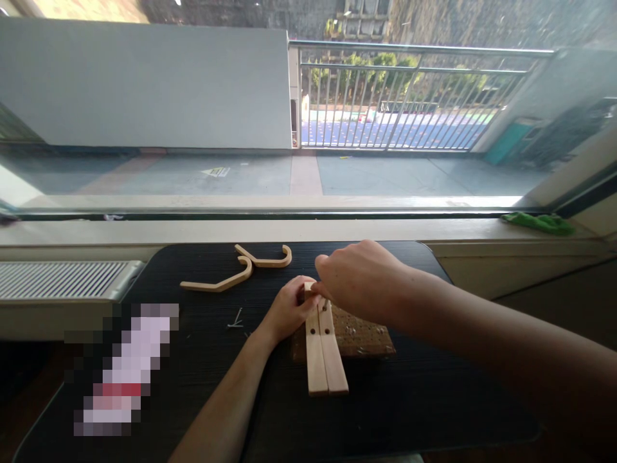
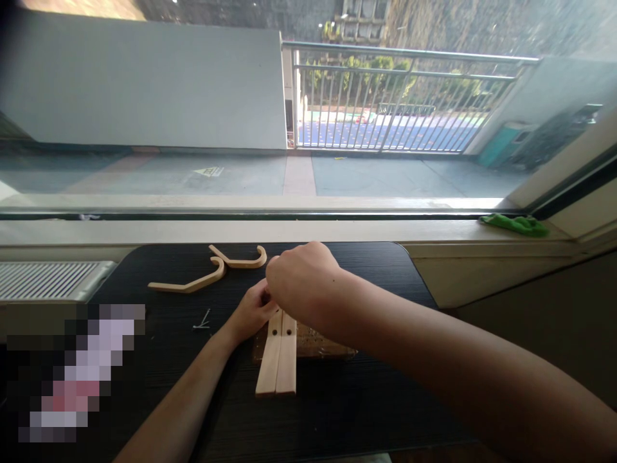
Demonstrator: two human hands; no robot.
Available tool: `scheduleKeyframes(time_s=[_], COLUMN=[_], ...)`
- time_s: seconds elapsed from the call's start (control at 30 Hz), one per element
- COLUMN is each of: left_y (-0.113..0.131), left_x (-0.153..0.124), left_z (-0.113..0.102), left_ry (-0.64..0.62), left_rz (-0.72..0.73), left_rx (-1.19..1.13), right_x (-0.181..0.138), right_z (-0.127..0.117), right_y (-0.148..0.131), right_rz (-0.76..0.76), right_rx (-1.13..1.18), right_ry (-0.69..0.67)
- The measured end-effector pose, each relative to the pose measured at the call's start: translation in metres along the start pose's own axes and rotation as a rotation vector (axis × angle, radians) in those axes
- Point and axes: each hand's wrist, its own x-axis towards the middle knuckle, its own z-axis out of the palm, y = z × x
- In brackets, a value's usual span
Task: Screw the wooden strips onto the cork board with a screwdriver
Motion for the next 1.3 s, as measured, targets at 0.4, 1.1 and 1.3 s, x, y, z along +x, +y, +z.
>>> scheduleKeyframes(time_s=[0.4, 1.1, 1.3], left_y=[0.011, 0.008, 0.009], left_x=[0.001, 0.000, 0.000], left_z=[-0.003, -0.002, -0.003], left_ry=[0.006, -0.026, -0.036], left_rz=[-0.022, -0.002, -0.020], left_rx=[-0.023, -0.061, -0.058], right_x=[-0.005, -0.005, -0.008], right_z=[0.001, 0.009, 0.009], right_y=[0.015, 0.021, 0.019], right_rz=[-0.202, -0.154, -0.159], right_rx=[0.251, 0.387, 0.308], right_ry=[-0.008, 0.010, 0.041])
